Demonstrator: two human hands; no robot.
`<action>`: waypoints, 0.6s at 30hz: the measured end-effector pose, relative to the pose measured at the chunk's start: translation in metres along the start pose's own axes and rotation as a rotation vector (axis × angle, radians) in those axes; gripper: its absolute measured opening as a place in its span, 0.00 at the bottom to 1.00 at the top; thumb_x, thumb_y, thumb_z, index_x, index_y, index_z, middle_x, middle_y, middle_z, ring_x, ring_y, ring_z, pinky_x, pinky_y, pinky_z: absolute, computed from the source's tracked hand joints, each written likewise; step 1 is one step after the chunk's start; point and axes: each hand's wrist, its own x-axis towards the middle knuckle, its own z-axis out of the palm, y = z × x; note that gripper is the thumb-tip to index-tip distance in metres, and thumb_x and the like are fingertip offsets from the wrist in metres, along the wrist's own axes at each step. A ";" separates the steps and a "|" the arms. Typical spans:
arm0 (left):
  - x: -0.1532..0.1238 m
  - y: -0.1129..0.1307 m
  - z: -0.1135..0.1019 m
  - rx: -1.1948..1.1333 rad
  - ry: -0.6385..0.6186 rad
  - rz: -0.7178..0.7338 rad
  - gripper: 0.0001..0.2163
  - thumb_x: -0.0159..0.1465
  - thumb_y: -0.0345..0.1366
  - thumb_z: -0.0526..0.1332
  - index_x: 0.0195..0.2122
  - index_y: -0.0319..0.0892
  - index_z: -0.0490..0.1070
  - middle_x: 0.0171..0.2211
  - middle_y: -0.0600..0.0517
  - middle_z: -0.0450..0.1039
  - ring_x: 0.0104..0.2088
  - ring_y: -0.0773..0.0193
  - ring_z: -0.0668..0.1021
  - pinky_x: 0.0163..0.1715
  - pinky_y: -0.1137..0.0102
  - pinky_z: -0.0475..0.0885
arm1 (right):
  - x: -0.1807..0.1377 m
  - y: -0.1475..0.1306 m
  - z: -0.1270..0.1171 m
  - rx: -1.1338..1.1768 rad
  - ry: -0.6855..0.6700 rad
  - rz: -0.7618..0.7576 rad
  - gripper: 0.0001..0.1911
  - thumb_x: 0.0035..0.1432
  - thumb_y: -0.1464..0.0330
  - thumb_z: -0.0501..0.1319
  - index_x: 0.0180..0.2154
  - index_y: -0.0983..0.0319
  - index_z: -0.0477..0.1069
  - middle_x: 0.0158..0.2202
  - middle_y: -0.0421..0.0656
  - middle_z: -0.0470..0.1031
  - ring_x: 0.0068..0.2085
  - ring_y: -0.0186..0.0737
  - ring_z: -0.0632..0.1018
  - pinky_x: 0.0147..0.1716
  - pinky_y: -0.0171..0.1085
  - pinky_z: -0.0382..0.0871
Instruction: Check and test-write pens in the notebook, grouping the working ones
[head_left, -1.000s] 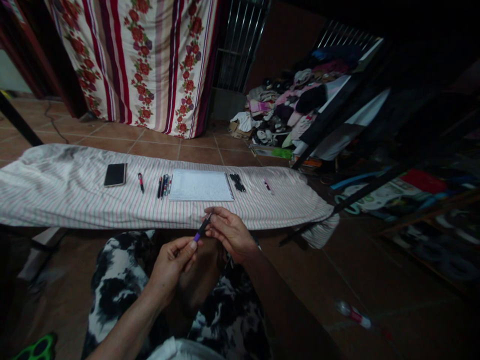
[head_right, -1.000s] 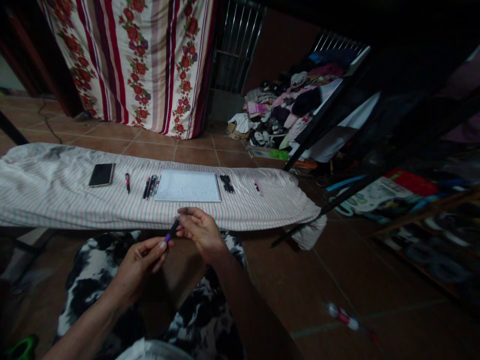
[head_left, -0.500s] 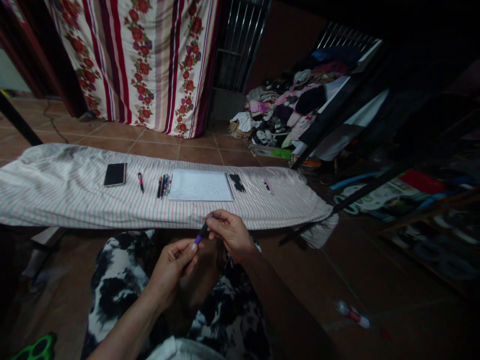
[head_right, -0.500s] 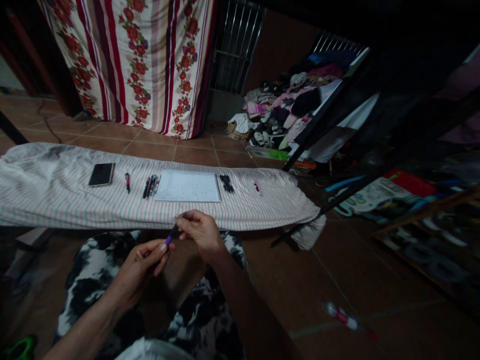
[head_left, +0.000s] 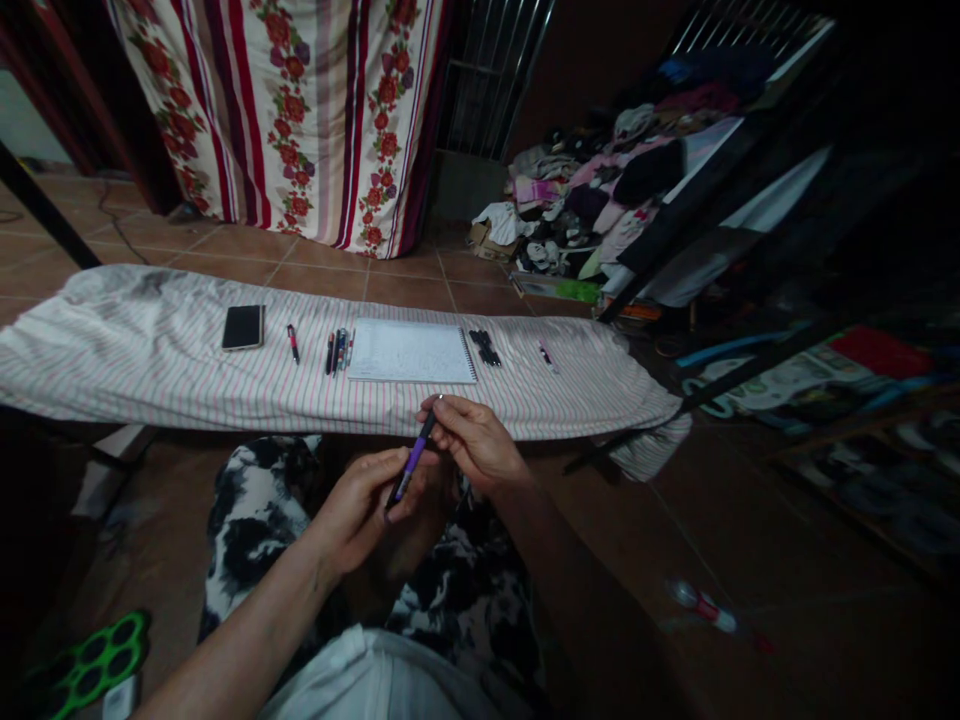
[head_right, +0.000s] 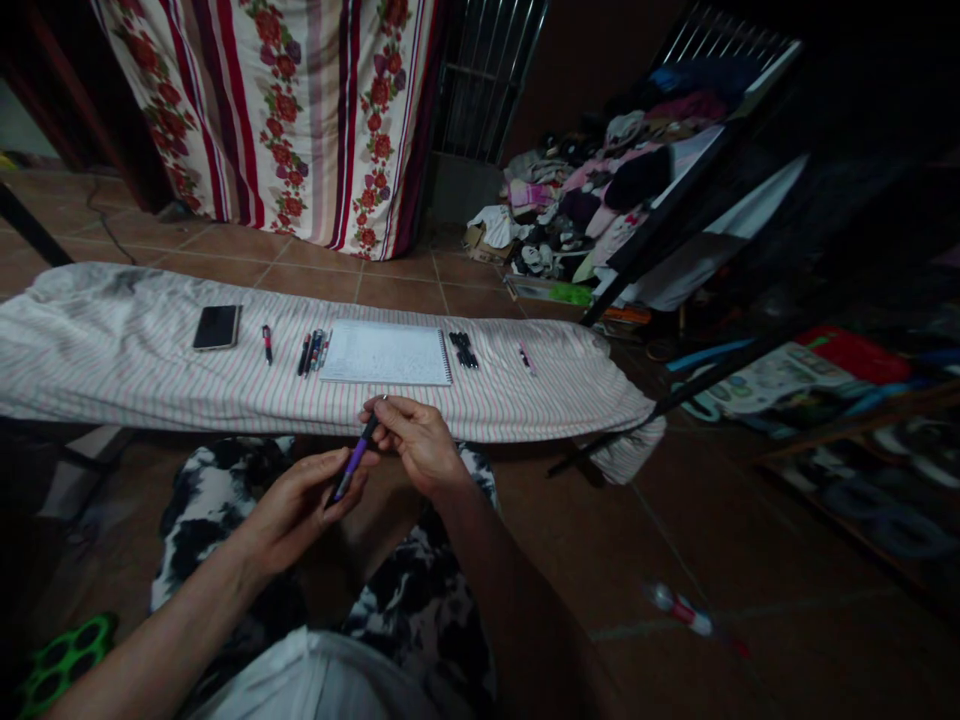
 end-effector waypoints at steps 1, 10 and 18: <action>0.000 0.001 0.000 -0.035 -0.003 -0.022 0.12 0.56 0.36 0.61 0.33 0.31 0.76 0.23 0.48 0.70 0.20 0.73 0.67 0.17 0.77 0.56 | 0.001 0.000 -0.001 0.012 0.005 0.004 0.12 0.41 0.62 0.69 0.27 0.62 0.76 0.26 0.41 0.75 0.21 0.25 0.66 0.20 0.29 0.58; 0.001 0.003 -0.007 -0.089 -0.092 -0.118 0.17 0.62 0.38 0.54 0.43 0.29 0.73 0.29 0.40 0.75 0.22 0.66 0.73 0.16 0.76 0.60 | 0.000 -0.004 -0.004 0.036 0.021 0.030 0.12 0.40 0.63 0.69 0.27 0.63 0.76 0.26 0.40 0.74 0.22 0.25 0.66 0.21 0.29 0.58; -0.004 0.002 -0.006 -0.037 -0.076 -0.065 0.15 0.57 0.35 0.60 0.44 0.33 0.72 0.25 0.47 0.73 0.22 0.69 0.72 0.17 0.77 0.60 | 0.001 -0.002 -0.003 0.038 0.021 0.014 0.12 0.41 0.63 0.69 0.28 0.63 0.76 0.27 0.41 0.74 0.22 0.25 0.66 0.21 0.29 0.58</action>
